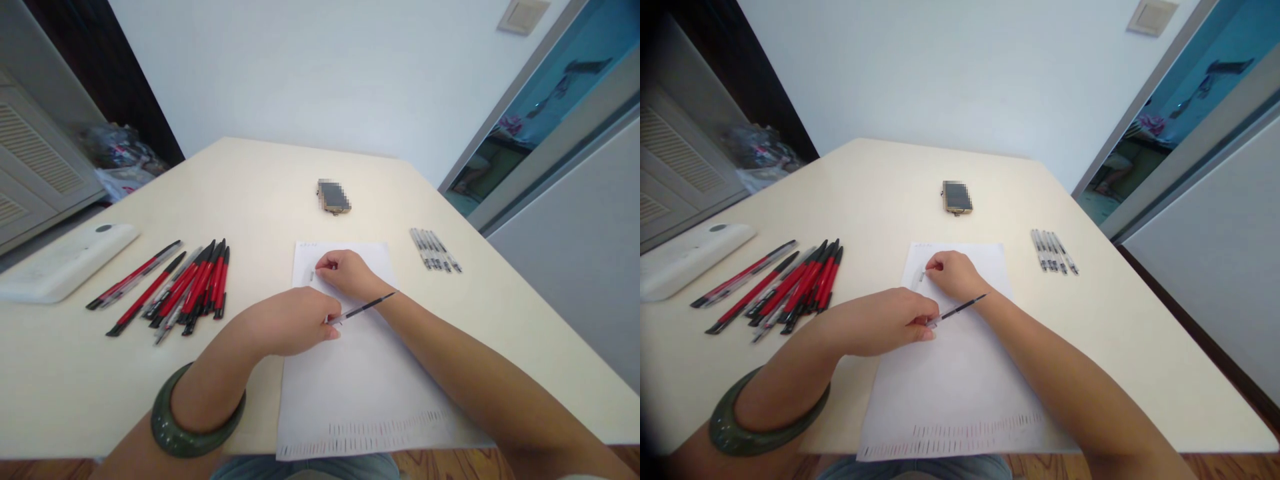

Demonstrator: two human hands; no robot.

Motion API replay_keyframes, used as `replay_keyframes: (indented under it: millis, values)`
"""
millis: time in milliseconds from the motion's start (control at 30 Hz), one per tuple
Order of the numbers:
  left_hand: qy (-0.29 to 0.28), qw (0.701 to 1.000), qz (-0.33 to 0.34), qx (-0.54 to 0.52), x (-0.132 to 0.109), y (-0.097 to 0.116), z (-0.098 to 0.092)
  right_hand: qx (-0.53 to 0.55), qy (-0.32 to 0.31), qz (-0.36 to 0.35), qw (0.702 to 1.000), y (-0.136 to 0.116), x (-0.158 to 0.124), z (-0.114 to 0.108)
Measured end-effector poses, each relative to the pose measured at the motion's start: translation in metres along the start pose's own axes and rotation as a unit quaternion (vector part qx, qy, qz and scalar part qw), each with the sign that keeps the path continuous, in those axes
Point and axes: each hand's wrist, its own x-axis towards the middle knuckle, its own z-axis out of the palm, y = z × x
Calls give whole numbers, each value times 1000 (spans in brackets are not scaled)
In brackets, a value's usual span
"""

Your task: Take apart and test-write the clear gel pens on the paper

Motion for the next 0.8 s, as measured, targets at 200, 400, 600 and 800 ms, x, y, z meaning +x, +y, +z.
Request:
replay_keyframes:
  millis: [200, 400, 600, 800]
  values:
    - [1, 1000, 1, 12, 0, -1, 3, -31, 9, 0, 999, -4, 5, 8]
    - [4, 1000, -5, 9, 0, 0, 2, -47, 14, 24, 999, -3, 6, 7]
    - [5, 1000, -5, 11, 1, -1, 3, -69, 4, 17, 997, -4, 3, 1]
    - [7, 1000, -2, 20, 1, 0, 4, -121, -57, -35, 990, -9, 1, -7]
